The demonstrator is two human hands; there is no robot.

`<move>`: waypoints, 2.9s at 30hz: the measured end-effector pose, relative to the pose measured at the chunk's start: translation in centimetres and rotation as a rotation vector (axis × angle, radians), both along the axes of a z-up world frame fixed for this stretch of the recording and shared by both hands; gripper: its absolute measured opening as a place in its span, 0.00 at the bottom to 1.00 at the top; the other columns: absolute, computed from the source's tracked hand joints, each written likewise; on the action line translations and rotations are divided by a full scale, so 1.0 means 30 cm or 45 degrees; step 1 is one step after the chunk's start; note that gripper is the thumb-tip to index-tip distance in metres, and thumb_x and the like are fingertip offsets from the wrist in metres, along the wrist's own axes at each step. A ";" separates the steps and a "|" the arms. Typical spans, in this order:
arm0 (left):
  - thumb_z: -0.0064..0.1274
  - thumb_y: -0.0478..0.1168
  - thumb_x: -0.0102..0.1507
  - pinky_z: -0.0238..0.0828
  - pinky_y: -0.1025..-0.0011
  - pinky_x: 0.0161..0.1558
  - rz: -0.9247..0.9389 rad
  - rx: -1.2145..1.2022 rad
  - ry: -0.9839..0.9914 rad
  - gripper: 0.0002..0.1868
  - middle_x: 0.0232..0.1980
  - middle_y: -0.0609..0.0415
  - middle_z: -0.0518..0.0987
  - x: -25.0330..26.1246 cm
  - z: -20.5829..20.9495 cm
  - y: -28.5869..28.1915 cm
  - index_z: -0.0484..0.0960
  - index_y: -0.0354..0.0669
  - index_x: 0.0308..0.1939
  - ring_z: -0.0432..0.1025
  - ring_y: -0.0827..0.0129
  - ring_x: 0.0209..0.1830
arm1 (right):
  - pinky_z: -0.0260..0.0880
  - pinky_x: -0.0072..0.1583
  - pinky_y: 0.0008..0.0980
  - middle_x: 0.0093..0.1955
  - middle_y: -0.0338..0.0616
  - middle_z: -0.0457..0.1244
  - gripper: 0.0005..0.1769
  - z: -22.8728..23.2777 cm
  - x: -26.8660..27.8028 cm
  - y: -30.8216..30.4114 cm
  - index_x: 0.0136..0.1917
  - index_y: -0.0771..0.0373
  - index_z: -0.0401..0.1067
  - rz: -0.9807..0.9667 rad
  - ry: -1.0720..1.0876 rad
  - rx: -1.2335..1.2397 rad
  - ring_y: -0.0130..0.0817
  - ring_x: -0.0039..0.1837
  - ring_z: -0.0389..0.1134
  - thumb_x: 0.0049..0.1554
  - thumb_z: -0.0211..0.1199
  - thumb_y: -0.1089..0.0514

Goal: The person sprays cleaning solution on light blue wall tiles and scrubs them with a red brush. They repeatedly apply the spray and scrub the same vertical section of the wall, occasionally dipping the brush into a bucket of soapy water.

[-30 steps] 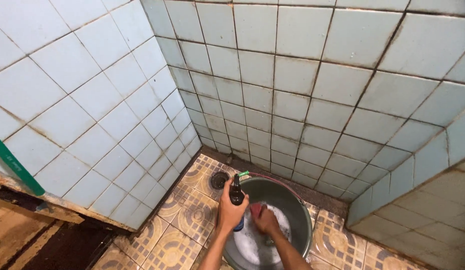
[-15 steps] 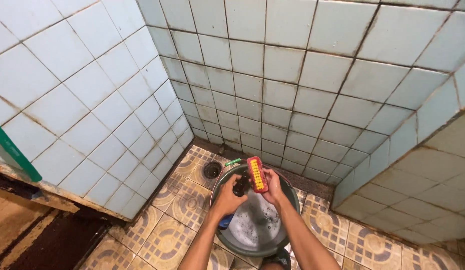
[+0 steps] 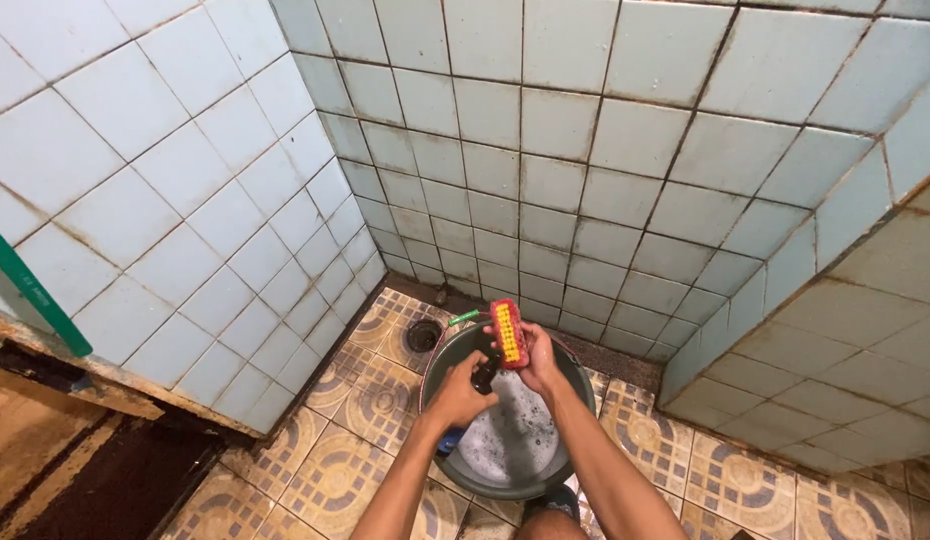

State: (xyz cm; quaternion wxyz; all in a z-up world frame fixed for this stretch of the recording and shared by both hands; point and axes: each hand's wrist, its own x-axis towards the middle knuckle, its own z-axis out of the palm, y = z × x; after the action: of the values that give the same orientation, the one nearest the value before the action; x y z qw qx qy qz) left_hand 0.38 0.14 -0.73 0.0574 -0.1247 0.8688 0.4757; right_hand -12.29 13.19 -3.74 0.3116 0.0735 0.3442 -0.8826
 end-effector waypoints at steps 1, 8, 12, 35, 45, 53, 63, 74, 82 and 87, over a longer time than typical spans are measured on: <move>0.66 0.40 0.46 0.73 0.55 0.44 0.001 -0.001 -0.001 0.30 0.41 0.46 0.84 0.010 0.053 0.001 0.78 0.50 0.53 0.79 0.51 0.45 | 0.77 0.48 0.46 0.48 0.61 0.70 0.22 -0.009 -0.003 -0.012 0.54 0.66 0.73 0.001 -0.001 -0.001 0.51 0.44 0.74 0.54 0.53 0.49; 0.65 0.39 0.45 0.73 0.56 0.42 -0.073 -0.020 0.059 0.29 0.38 0.48 0.84 -0.012 0.167 0.007 0.79 0.53 0.52 0.79 0.55 0.42 | 0.78 0.50 0.51 0.48 0.59 0.71 0.22 -0.013 0.005 -0.015 0.54 0.65 0.73 -0.042 -0.065 -0.010 0.53 0.44 0.75 0.53 0.56 0.48; 0.65 0.35 0.47 0.77 0.52 0.48 -0.099 -0.016 0.072 0.38 0.48 0.39 0.85 0.013 0.252 0.047 0.75 0.52 0.63 0.80 0.45 0.51 | 0.78 0.51 0.47 0.49 0.56 0.70 0.18 -0.009 -0.065 0.072 0.53 0.62 0.74 -0.165 0.054 -0.003 0.53 0.47 0.75 0.55 0.59 0.48; 0.65 0.42 0.53 0.76 0.52 0.47 -0.211 0.199 0.860 0.36 0.49 0.40 0.84 -0.299 0.507 0.891 0.73 0.55 0.66 0.79 0.41 0.48 | 0.68 0.60 0.59 0.63 0.62 0.63 0.41 0.411 0.451 1.856 0.75 0.63 0.61 -1.389 0.906 2.439 0.65 0.63 0.66 0.51 0.73 0.59; 0.63 0.39 0.55 0.76 0.50 0.46 -0.411 0.313 0.747 0.34 0.47 0.36 0.84 -0.170 0.520 1.137 0.72 0.52 0.65 0.80 0.39 0.45 | 0.67 0.57 0.65 0.58 0.67 0.59 0.42 0.464 0.544 2.009 0.78 0.64 0.56 -1.536 0.744 2.626 0.71 0.59 0.66 0.55 0.71 0.66; 0.63 0.39 0.54 0.75 0.52 0.43 -0.428 0.299 0.722 0.34 0.43 0.40 0.84 -0.203 0.465 1.113 0.72 0.49 0.65 0.80 0.45 0.42 | 0.73 0.53 0.64 0.61 0.59 0.60 0.37 0.228 0.519 2.191 0.76 0.58 0.60 -0.996 0.342 2.761 0.68 0.57 0.70 0.54 0.66 0.59; 0.63 0.39 0.55 0.75 0.52 0.44 -0.283 0.312 0.789 0.33 0.43 0.42 0.84 -0.245 0.407 1.106 0.72 0.48 0.65 0.79 0.47 0.42 | 0.71 0.61 0.61 0.61 0.57 0.63 0.43 0.140 0.416 2.146 0.78 0.52 0.59 -0.788 0.401 2.574 0.62 0.64 0.68 0.52 0.71 0.50; 0.63 0.41 0.54 0.73 0.49 0.47 -0.269 0.292 0.743 0.34 0.46 0.39 0.83 -0.244 0.388 1.106 0.72 0.49 0.65 0.78 0.41 0.46 | 0.67 0.65 0.60 0.63 0.65 0.61 0.39 0.326 0.491 1.957 0.75 0.65 0.60 -1.249 0.555 2.323 0.64 0.66 0.64 0.53 0.70 0.62; 0.63 0.41 0.54 0.75 0.49 0.48 -0.293 0.301 0.747 0.35 0.47 0.40 0.83 -0.233 0.404 1.135 0.72 0.50 0.66 0.78 0.41 0.47 | 0.61 0.62 0.66 0.60 0.75 0.59 0.43 0.472 0.502 1.854 0.76 0.70 0.54 -1.813 0.829 2.305 0.75 0.63 0.62 0.53 0.71 0.67; 0.63 0.41 0.55 0.75 0.48 0.49 -0.296 0.256 0.727 0.35 0.49 0.40 0.83 -0.229 0.397 1.112 0.71 0.51 0.66 0.78 0.41 0.49 | 0.63 0.66 0.63 0.63 0.67 0.62 0.43 0.327 0.463 1.924 0.76 0.64 0.59 -1.252 0.577 2.323 0.68 0.67 0.64 0.50 0.72 0.58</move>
State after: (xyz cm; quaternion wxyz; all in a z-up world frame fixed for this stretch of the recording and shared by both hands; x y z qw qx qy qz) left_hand -6.48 33.49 11.17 -0.1225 0.1202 0.8069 0.5652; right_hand 1.59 70.90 6.08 -0.3244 0.2445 0.8587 -0.3124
